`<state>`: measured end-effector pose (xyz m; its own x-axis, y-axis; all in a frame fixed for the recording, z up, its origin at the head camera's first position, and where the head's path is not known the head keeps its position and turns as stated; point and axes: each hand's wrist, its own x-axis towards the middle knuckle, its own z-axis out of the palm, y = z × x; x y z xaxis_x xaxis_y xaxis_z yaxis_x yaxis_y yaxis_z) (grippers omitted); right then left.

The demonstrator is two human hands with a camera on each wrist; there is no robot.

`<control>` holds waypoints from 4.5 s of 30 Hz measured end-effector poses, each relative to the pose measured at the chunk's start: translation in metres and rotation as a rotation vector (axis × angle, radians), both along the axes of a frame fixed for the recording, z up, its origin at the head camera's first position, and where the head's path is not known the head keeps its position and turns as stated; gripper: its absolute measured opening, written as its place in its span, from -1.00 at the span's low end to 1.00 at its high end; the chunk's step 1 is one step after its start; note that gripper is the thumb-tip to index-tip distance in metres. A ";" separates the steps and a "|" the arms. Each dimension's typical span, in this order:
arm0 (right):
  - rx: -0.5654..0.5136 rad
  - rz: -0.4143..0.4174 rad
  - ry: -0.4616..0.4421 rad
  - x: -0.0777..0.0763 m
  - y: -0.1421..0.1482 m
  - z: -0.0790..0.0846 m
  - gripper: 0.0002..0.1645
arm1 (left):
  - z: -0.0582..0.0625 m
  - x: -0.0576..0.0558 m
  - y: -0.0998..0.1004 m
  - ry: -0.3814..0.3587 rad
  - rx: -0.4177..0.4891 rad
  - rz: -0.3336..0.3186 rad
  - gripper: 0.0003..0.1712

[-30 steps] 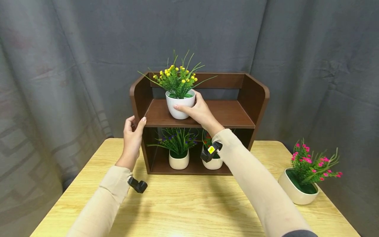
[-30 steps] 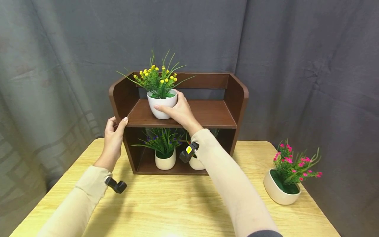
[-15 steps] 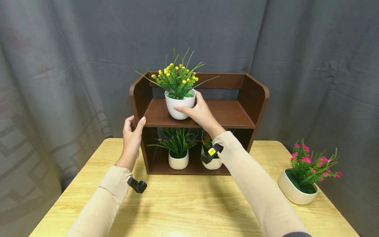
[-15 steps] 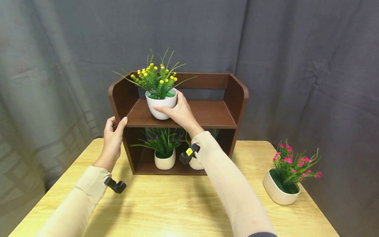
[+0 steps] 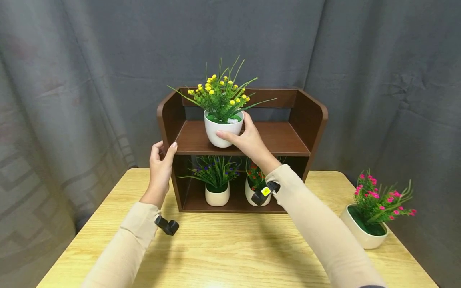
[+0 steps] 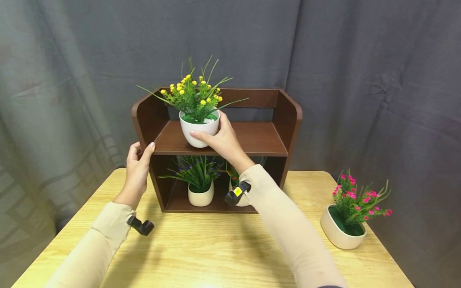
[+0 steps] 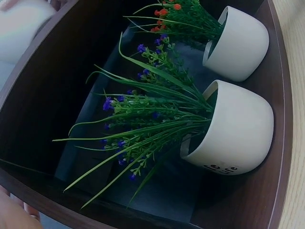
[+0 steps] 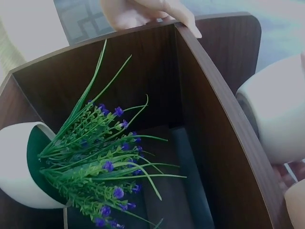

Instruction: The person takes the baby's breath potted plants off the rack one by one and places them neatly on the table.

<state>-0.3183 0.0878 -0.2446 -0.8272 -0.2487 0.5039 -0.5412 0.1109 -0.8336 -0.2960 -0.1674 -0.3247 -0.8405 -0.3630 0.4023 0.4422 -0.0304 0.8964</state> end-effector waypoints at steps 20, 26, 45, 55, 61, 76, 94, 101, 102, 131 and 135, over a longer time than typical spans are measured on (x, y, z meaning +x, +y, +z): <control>0.055 0.046 0.051 0.021 0.039 0.005 -0.04 | 0.000 -0.003 0.000 0.006 -0.002 -0.001 -0.66; 0.077 0.029 0.063 0.024 0.053 0.009 -0.03 | 0.000 -0.004 0.001 0.005 -0.010 0.007 -0.67; 0.120 0.034 0.048 0.051 0.087 0.003 -0.01 | 0.000 -0.002 0.000 0.007 -0.008 -0.007 -0.67; 0.177 -0.047 0.069 0.060 0.105 -0.005 -0.01 | -0.001 -0.002 0.001 0.004 0.004 -0.014 -0.68; 0.184 -0.058 0.056 0.069 0.116 -0.010 0.00 | -0.002 -0.002 0.001 0.012 0.004 -0.009 -0.69; 0.230 -0.063 0.093 0.080 0.141 -0.026 0.04 | 0.000 0.000 0.001 0.008 -0.011 -0.014 -0.67; 0.355 -0.085 0.074 0.098 0.179 -0.049 -0.09 | 0.001 0.000 0.002 0.006 -0.006 -0.009 -0.65; 0.421 -0.122 0.085 0.106 0.200 -0.060 -0.04 | 0.001 0.001 0.004 0.013 0.001 -0.016 -0.64; 0.420 -0.120 0.089 0.106 0.203 -0.061 -0.02 | 0.000 0.000 0.004 0.015 0.004 -0.017 -0.63; 0.797 -0.291 -0.124 0.135 0.257 -0.125 -0.04 | 0.001 0.002 0.001 -0.007 -0.019 -0.005 -0.60; 0.741 -0.251 -0.079 0.136 0.261 -0.137 0.13 | 0.000 0.000 0.001 0.004 -0.019 0.000 -0.60</control>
